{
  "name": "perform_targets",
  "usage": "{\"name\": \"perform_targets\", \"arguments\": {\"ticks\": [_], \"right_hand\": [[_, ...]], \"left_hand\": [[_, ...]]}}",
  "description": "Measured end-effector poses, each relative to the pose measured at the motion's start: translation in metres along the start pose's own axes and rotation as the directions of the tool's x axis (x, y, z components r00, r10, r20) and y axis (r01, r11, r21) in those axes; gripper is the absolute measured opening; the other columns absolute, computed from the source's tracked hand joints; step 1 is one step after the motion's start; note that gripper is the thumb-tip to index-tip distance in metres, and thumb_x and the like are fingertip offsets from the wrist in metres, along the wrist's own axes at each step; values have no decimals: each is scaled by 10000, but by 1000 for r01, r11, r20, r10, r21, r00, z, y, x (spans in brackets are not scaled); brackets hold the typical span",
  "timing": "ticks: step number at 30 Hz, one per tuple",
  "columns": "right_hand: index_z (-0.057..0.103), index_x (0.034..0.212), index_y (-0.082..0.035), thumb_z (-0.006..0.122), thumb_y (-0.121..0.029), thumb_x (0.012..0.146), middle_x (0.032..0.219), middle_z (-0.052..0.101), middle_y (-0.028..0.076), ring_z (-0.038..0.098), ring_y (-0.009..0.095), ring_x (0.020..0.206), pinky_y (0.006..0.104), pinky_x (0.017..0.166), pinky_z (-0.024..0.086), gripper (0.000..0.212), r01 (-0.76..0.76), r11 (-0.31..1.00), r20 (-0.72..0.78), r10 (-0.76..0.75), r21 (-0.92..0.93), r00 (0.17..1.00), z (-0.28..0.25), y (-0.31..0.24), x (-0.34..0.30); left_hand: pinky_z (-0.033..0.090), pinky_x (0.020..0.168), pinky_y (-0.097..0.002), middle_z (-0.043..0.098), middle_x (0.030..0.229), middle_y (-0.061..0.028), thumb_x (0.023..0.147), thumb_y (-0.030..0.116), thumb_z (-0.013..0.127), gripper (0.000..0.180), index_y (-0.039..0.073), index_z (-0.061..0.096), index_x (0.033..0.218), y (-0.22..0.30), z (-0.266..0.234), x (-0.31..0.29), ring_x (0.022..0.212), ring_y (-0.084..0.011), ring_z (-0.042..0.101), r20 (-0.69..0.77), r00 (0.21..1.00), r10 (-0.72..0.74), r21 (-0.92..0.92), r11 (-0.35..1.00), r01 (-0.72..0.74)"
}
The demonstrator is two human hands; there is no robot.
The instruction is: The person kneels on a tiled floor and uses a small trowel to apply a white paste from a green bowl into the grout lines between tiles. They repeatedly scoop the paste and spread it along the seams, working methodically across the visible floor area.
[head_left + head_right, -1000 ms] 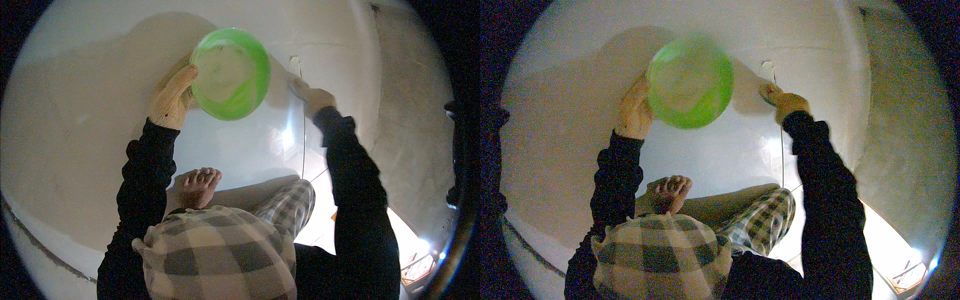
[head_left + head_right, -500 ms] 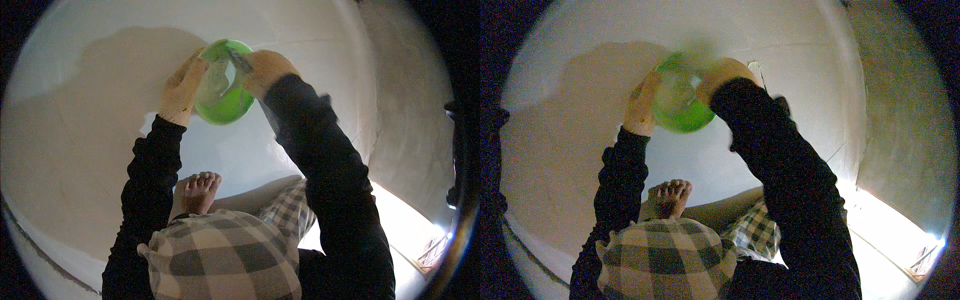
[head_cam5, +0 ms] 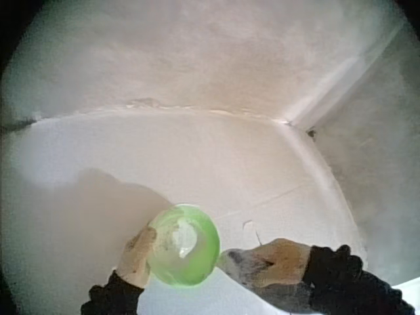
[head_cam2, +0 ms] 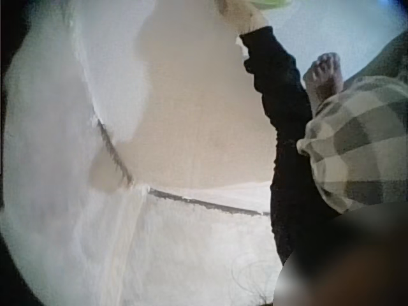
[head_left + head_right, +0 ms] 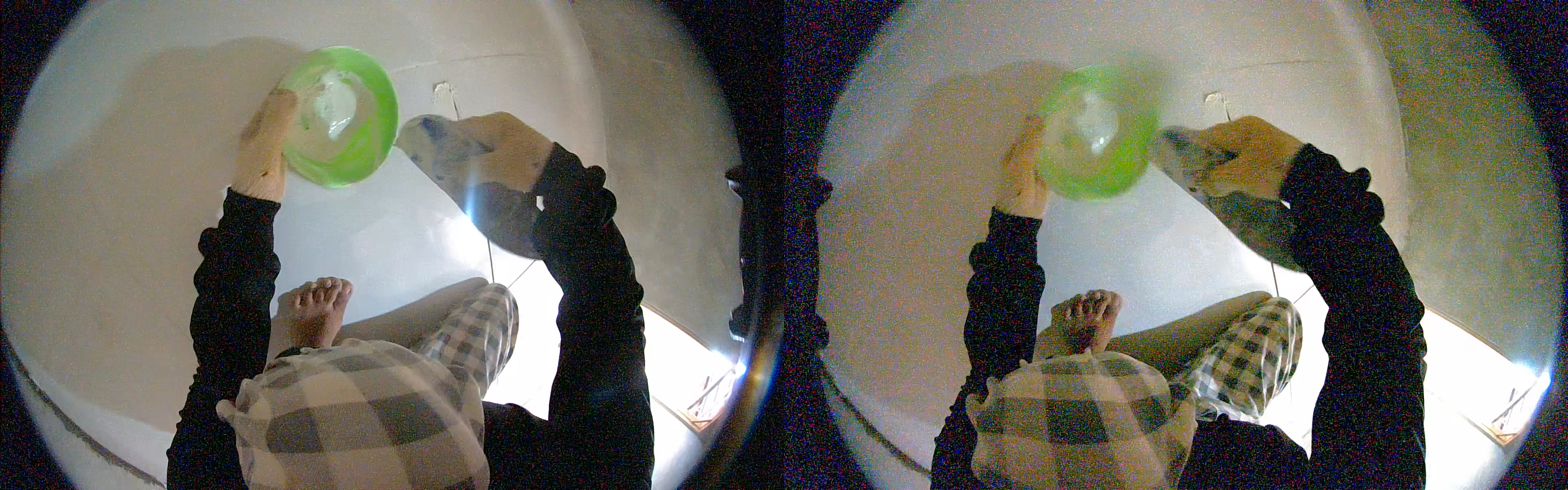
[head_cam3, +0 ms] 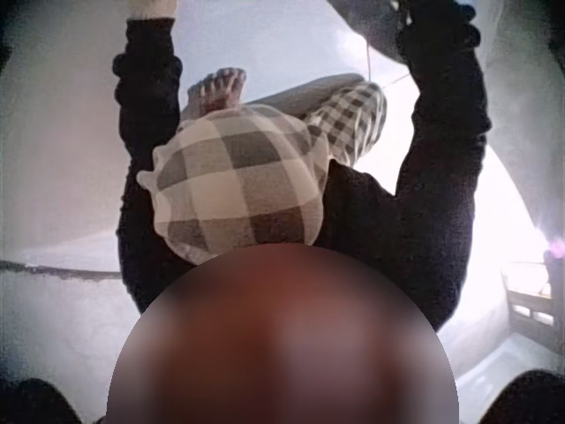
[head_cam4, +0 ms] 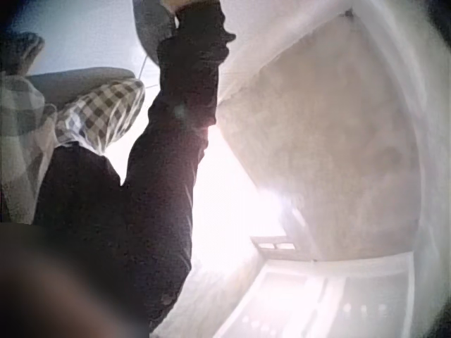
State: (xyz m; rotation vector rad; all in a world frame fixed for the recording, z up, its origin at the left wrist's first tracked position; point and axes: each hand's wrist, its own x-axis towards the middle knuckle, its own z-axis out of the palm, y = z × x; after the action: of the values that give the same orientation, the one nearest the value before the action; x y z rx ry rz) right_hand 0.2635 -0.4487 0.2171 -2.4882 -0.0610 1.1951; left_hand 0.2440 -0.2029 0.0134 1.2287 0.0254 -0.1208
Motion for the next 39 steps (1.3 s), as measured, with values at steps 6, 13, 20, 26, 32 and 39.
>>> {"name": "perform_targets", "arguments": {"ticks": [6, 13, 20, 26, 32, 39], "right_hand": [[674, 1049, -41, 700, -138, 719, 956, 703, 35, 647, 154, 847, 328, 811, 515, 344, -147, 958, -106, 178, 247, 978, -11, 74, -12], [546, 1237, -143, 605, -223, 749, 1019, 667, 170, 636, 364, 942, 453, 835, 512, 498, -393, 862, -412, 247, -321, 877, 16, 121, 43], [405, 1329, -154, 393, -310, 948, 1130, 606, 178, 653, 361, 930, 464, 799, 536, 412, -546, 696, -552, 254, -466, 794, 72, 105, 80], [527, 1267, -346, 504, -39, 784, 1029, 681, 97, 664, 325, 900, 445, 783, 529, 572, -165, 647, -80, 159, -745, 984, 23, 112, 22], [502, 1308, -286, 456, 0, 814, 1152, 647, 56, 679, 274, 857, 404, 760, 556, 573, 16, 720, -238, -251, -693, 938, 17, 11, 18], [636, 1118, -117, 539, -70, 820, 981, 680, 152, 687, 294, 820, 403, 742, 567, 317, -7, 751, -250, -211, -660, 945, 49, -80, 69]], "left_hand": [[394, 1023, -356, 511, 1317, -159, 956, 264, 544, 488, -34, 445, 1329, -27, -16, -4, 1201, -226, 503, -117, 988, -104, -243, 967, 73], [390, 1045, -433, 476, 1363, -204, 893, 70, 515, 453, 20, 453, 1339, -38, -35, -6, 1255, -361, 462, 163, 919, 359, 827, 458, -326], [394, 1038, -442, 487, 1356, -190, 893, 57, 521, 474, 31, 433, 1357, -48, -38, -2, 1242, -358, 479, 172, 898, 404, 788, 491, -372], [426, 1006, -414, 527, 1313, -179, 907, 84, 504, 449, 58, 445, 1351, -35, -31, -9, 1214, -333, 509, 106, 915, 390, 829, 473, -297], [446, 956, -361, 555, 1287, -147, 946, 229, 522, 436, 66, 463, 1346, -23, -18, 0, 1164, -258, 546, -127, 992, -23, 283, 957, 59], [438, 940, -309, 612, 1202, -158, 960, 310, 527, 454, -29, 552, 1262, 16, 23, -6, 1084, -213, 579, -170, 985, 9, 175, 984, 21]]}}
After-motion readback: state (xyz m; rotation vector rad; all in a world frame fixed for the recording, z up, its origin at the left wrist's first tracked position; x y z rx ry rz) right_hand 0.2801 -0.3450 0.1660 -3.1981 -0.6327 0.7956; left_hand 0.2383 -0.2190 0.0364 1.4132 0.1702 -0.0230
